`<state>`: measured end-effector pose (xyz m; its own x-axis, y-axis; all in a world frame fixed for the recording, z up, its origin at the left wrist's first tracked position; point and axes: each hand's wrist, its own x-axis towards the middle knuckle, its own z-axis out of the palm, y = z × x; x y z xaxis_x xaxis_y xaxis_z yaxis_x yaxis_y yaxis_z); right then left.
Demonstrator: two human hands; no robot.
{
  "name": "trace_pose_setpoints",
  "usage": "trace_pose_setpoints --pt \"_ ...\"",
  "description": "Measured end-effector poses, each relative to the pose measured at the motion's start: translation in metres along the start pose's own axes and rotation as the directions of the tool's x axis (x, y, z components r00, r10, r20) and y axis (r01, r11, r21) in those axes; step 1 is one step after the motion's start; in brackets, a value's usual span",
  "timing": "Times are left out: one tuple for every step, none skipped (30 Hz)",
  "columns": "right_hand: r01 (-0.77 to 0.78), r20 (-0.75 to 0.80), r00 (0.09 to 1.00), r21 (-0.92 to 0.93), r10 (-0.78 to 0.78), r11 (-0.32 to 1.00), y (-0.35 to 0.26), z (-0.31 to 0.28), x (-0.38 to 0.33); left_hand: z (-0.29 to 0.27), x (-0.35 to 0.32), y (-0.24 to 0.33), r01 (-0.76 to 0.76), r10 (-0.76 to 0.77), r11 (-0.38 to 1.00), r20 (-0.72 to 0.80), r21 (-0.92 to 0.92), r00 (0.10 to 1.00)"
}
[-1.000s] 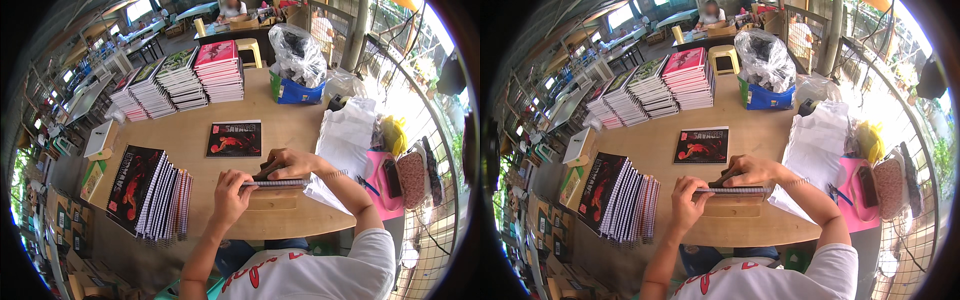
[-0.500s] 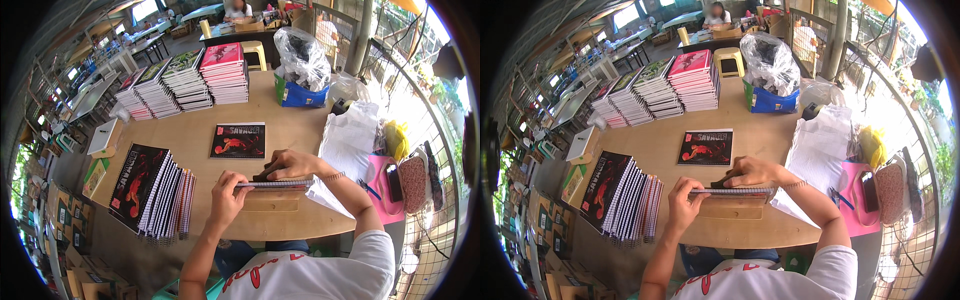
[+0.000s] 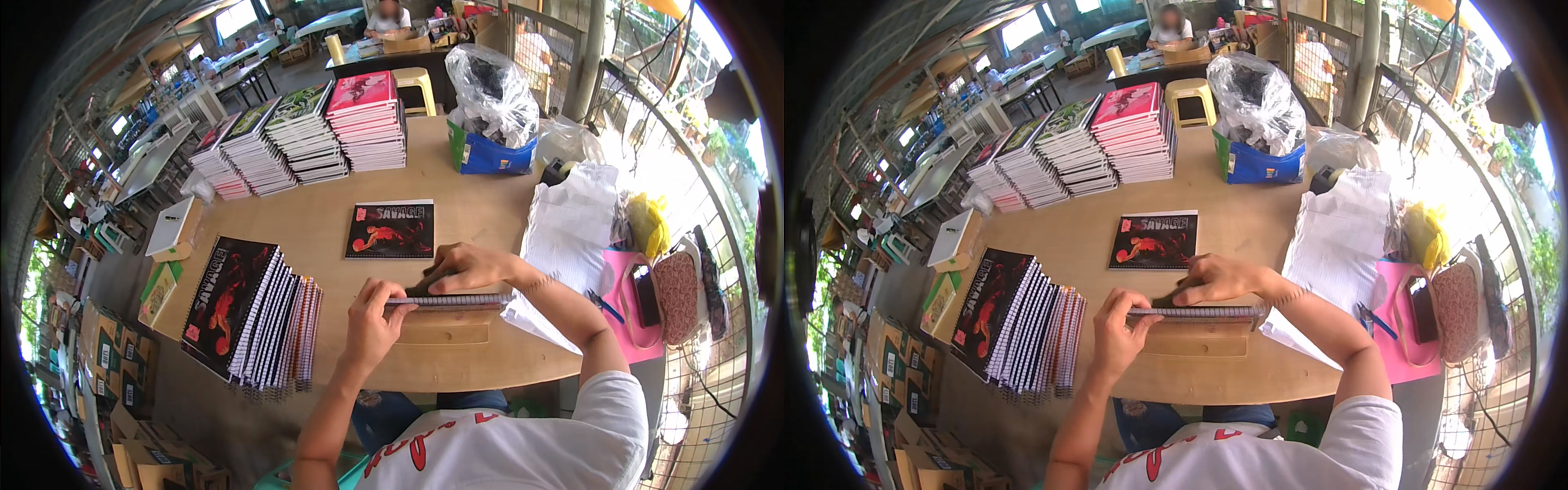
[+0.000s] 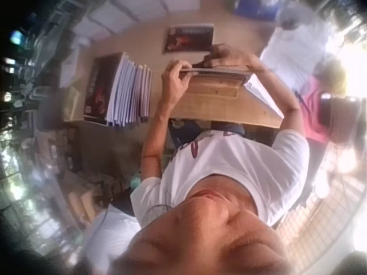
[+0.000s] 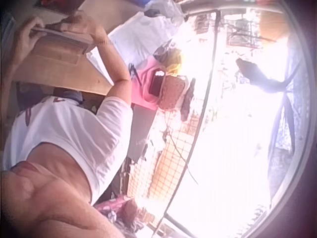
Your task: The person binds notebooks by manually inserting a plastic spiral coil through pre-punched holes in the book covers and pages, then using a pair of pliers to trim and crimp the ends of the coil.
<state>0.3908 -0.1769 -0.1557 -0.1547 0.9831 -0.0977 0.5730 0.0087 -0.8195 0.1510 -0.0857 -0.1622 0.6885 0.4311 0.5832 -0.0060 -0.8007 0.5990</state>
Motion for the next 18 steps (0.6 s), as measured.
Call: trace_pose_setpoints --pt "-0.163 0.002 0.986 -0.117 0.164 0.980 0.004 0.001 0.001 0.000 0.000 0.000 -0.010 0.010 1.000 -0.008 0.012 1.000" --pt "-0.242 -0.022 0.970 -0.024 0.242 0.970 0.002 0.000 0.001 -0.004 -0.001 -0.003 -0.013 0.013 1.000 -0.011 0.018 1.000" --pt "-0.236 -0.024 0.972 -0.027 0.235 0.971 0.004 0.000 0.000 -0.007 -0.004 -0.006 0.046 -0.046 0.999 -0.026 0.014 0.999" --pt "-0.047 -0.076 0.995 0.138 0.058 0.989 0.007 0.000 -0.002 -0.010 -0.005 -0.008 0.105 -0.104 0.994 -0.040 0.009 0.994" --pt "0.142 -0.152 0.983 0.295 -0.101 0.945 0.007 0.003 -0.003 -0.009 -0.006 -0.008 0.109 -0.109 0.994 -0.036 0.010 0.993" --pt "0.123 -0.056 0.992 0.220 -0.113 0.968 -0.002 0.005 -0.001 -0.009 -0.004 -0.009 0.094 -0.094 0.995 -0.039 0.008 0.995" --pt "0.120 -0.056 0.992 0.225 -0.110 0.967 0.002 0.005 0.002 -0.007 -0.004 -0.009 0.079 -0.079 0.997 -0.041 0.005 0.996" --pt "-0.012 0.007 1.000 0.063 0.012 0.998 0.005 0.001 0.009 -0.008 -0.003 -0.009 0.075 -0.075 0.997 -0.039 0.010 0.996" --pt "-0.138 0.048 0.989 -0.108 0.143 0.985 0.007 -0.001 0.012 -0.009 -0.003 -0.008 0.088 -0.088 0.996 -0.025 0.004 0.996" --pt "-0.163 0.061 0.984 -0.077 0.168 0.984 0.007 0.000 0.009 -0.009 -0.003 -0.007 0.101 -0.101 0.995 -0.011 -0.002 0.995" --pt "-0.158 0.065 0.984 -0.079 0.164 0.984 0.001 0.001 0.008 -0.009 -0.004 -0.009 0.103 -0.103 0.995 -0.016 0.001 0.995" --pt "0.034 0.013 0.999 0.047 -0.035 0.998 -0.006 0.002 0.006 -0.008 -0.006 -0.013 0.095 -0.096 0.995 -0.018 -0.024 0.995" --pt "0.232 -0.063 0.972 0.161 -0.224 0.959 -0.010 0.002 0.008 -0.009 -0.007 -0.015 0.088 -0.089 0.995 -0.021 -0.049 0.996" --pt "0.166 -0.062 0.985 0.117 -0.160 0.979 -0.004 0.005 0.009 -0.007 -0.006 -0.015 0.090 -0.090 0.994 -0.013 -0.055 0.996" --pt "0.159 -0.064 0.986 0.121 -0.152 0.980 0.003 0.007 0.010 -0.005 -0.003 -0.014 0.057 -0.057 0.998 -0.020 -0.040 0.998" --pt "0.054 -0.034 0.998 0.067 -0.052 0.996 0.012 0.009 0.011 -0.004 -0.001 -0.015 0.024 -0.025 0.999 -0.026 -0.025 0.999" --pt "-0.037 -0.006 0.999 0.002 0.037 0.999 0.013 0.006 0.015 -0.005 -0.002 -0.015 0.022 -0.022 1.000 -0.030 -0.020 0.999" --pt "-0.125 0.016 0.992 -0.065 0.126 0.990 0.013 0.004 0.019 -0.006 -0.004 -0.016 0.066 -0.066 0.998 -0.014 -0.022 0.998"
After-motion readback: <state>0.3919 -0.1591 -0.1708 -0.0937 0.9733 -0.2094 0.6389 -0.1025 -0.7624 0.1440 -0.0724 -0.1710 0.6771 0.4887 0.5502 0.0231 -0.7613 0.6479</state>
